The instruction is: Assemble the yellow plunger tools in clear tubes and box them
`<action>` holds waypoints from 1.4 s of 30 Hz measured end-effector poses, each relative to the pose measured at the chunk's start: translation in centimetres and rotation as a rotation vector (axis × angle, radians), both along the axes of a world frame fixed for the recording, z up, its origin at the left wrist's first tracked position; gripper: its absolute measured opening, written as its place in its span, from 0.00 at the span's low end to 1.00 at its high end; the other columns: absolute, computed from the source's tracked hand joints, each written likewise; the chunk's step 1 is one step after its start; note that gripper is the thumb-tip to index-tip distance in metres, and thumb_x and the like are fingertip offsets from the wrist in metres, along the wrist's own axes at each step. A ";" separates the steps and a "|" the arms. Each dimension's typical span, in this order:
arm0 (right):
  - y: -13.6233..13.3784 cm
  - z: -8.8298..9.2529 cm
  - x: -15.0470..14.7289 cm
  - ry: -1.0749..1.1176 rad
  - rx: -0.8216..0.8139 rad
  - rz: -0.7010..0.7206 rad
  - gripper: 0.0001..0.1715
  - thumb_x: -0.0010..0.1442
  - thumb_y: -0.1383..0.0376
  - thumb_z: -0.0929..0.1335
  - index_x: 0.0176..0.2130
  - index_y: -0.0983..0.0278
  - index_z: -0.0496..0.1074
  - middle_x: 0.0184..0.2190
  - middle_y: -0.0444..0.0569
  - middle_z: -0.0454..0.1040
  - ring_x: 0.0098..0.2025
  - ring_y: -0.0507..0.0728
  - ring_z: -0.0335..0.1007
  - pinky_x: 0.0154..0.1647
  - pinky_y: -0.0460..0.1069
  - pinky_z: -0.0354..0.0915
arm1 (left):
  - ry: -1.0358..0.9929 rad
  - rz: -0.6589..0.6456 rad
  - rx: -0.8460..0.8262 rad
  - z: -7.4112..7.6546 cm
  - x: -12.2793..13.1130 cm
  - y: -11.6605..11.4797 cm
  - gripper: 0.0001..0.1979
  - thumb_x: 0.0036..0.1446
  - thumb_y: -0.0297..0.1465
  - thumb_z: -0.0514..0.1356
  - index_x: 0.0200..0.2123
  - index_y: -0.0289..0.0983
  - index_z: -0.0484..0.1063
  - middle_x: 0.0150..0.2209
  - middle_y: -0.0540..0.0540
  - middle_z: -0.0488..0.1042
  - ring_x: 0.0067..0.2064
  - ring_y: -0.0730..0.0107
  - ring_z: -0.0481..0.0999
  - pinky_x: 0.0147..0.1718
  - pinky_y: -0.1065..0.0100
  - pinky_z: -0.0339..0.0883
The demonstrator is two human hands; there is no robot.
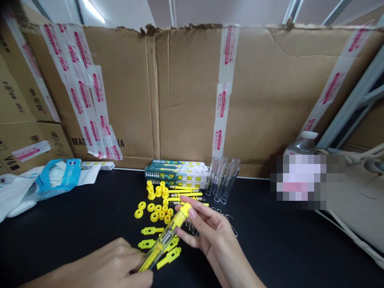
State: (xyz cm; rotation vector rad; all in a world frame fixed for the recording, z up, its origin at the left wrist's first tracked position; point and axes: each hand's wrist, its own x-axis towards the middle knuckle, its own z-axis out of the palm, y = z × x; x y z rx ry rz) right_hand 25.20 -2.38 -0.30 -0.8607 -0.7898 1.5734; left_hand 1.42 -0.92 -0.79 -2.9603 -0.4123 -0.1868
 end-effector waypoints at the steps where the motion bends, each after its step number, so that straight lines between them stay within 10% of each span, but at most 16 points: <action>1: 0.0 -0.1 0.0 -0.008 -0.002 -0.009 0.23 0.56 0.57 0.76 0.50 0.58 0.78 0.47 0.50 0.79 0.53 0.60 0.72 0.52 0.55 0.71 | 0.004 0.004 0.006 0.0 0.0 0.0 0.13 0.57 0.31 0.66 0.31 0.41 0.61 0.25 0.58 0.72 0.22 0.73 0.69 0.17 0.66 0.49; 23: -0.1 0.2 0.1 -0.008 -0.002 0.024 0.24 0.54 0.59 0.77 0.51 0.58 0.77 0.51 0.50 0.77 0.52 0.59 0.73 0.52 0.54 0.72 | 0.008 0.013 0.049 0.1 0.0 -0.1 0.14 0.55 0.31 0.68 0.30 0.42 0.63 0.24 0.58 0.71 0.21 0.72 0.69 0.16 0.64 0.48; 36: -0.3 0.4 -0.2 -0.102 0.032 -0.003 0.16 0.55 0.57 0.77 0.28 0.63 0.72 0.30 0.41 0.71 0.35 0.50 0.70 0.42 0.48 0.73 | 0.002 0.008 0.048 0.0 -0.1 -0.3 0.10 0.58 0.33 0.66 0.33 0.43 0.65 0.24 0.58 0.71 0.21 0.72 0.69 0.17 0.65 0.49; 42: -0.2 0.7 -0.1 -0.013 0.000 -0.001 0.17 0.57 0.53 0.74 0.41 0.62 0.79 0.45 0.51 0.77 0.49 0.58 0.71 0.47 0.53 0.73 | 0.004 0.023 -0.019 0.2 -0.2 -0.3 0.09 0.59 0.30 0.63 0.31 0.42 0.64 0.26 0.57 0.72 0.23 0.72 0.70 0.19 0.67 0.52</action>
